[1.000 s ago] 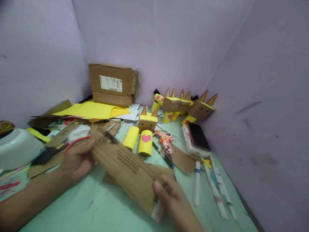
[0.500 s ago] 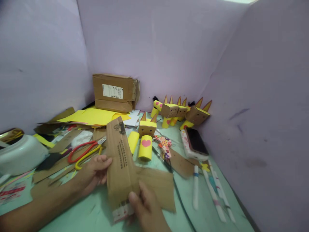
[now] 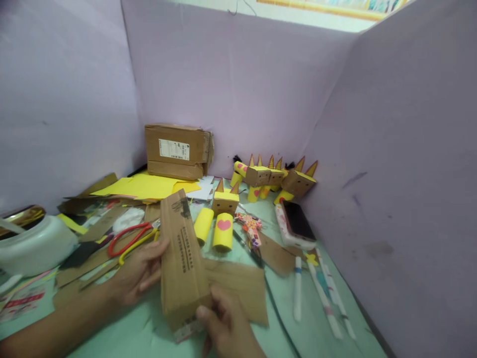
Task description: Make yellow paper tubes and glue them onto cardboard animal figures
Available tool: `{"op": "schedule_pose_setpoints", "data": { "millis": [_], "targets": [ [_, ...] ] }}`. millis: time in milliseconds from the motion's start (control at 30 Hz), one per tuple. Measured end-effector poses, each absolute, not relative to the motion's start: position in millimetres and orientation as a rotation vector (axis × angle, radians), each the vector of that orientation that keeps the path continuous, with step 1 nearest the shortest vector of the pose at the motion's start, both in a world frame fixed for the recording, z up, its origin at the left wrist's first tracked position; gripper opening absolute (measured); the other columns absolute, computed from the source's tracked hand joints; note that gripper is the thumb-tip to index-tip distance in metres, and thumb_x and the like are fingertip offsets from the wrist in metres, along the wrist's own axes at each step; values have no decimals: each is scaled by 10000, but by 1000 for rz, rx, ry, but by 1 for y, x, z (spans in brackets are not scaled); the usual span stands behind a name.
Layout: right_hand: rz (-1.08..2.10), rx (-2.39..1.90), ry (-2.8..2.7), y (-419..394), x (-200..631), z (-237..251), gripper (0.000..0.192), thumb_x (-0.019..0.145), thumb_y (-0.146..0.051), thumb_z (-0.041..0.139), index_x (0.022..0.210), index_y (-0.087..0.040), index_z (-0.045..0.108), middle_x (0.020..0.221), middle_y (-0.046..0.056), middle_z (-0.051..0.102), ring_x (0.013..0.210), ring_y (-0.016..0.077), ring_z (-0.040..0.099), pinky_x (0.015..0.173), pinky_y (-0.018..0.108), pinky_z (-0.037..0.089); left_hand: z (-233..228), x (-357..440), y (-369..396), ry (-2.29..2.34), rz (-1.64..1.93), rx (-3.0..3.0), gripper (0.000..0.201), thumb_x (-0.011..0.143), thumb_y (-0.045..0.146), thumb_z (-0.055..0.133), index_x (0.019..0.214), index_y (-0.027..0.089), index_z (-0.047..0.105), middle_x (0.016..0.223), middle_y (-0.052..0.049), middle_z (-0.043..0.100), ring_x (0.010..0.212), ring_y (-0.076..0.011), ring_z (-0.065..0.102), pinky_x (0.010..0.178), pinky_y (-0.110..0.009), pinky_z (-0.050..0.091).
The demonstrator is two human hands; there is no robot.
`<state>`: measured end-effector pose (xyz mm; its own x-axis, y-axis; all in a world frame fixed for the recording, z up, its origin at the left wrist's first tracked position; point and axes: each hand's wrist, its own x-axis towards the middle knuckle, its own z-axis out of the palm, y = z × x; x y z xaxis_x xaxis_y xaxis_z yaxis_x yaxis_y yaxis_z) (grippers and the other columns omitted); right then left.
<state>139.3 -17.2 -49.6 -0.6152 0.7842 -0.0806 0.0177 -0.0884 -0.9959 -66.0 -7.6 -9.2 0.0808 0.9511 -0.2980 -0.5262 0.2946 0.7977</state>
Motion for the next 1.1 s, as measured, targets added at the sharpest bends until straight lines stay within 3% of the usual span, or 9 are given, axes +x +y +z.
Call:
{"op": "schedule_pose_setpoints", "data": {
  "millis": [167,300,467,600,700,800,900,1000,1100],
  "targets": [
    [1509,-863,-1793,-17,143,-52,262,839,-390,518,810,-157,636,692,23,557,595,137,565,416,189,469,9,-85,-17,832,1023,741,412,760,484,594,946,120,644,788,-119,726,228,-42,441,235,-133,223],
    [875,-515,-1990,-20,143,-47,258,845,-172,467,1018,-221,651,822,60,700,762,183,655,687,291,542,19,-96,-28,761,954,918,419,646,549,668,724,139,706,633,-95,708,368,-178,596,340,-240,431],
    [562,-417,-1946,-23,144,-47,475,811,-71,493,1226,-297,549,1079,81,679,982,228,638,821,374,521,24,-93,-35,821,1042,1117,350,597,502,724,508,164,706,588,-121,688,510,-210,605,484,-292,462],
    [500,-452,-1931,-23,145,-53,465,776,-32,512,1154,-289,593,1039,82,683,1018,239,614,858,410,500,15,-87,-33,860,891,1123,324,628,441,716,510,139,704,534,-92,643,521,-186,563,524,-279,425],
    [478,-620,-1754,-22,143,-52,354,763,-57,539,1027,-278,623,1159,77,601,1130,255,527,945,448,428,6,-85,-30,882,936,1025,305,642,421,708,534,136,702,502,-56,606,493,-150,534,504,-249,410],
    [739,-808,-1383,-18,142,-47,330,793,-148,567,1101,-259,531,1272,95,481,1201,261,450,955,472,414,4,-84,-30,906,1172,977,316,618,473,710,581,159,717,557,-44,623,491,-130,529,484,-230,442],
    [970,-843,-1089,-13,147,-41,288,830,-246,564,1108,-250,491,1180,83,522,1121,224,503,903,425,455,13,-87,-30,887,1429,999,279,612,459,706,569,184,709,652,-44,652,575,-149,566,512,-226,494],
    [835,-909,-889,-8,157,-39,193,827,-261,580,1011,-240,526,1034,35,561,969,168,550,889,361,431,22,-99,-27,868,1715,906,213,674,369,646,569,190,691,639,-24,635,664,-146,567,626,-205,521],
    [738,-959,-849,-6,163,-38,177,801,-259,606,958,-225,532,942,20,568,870,156,558,846,331,421,25,-116,-17,788,1880,698,134,679,298,602,594,212,661,581,11,605,725,-161,573,759,-270,524]
  ]
}}
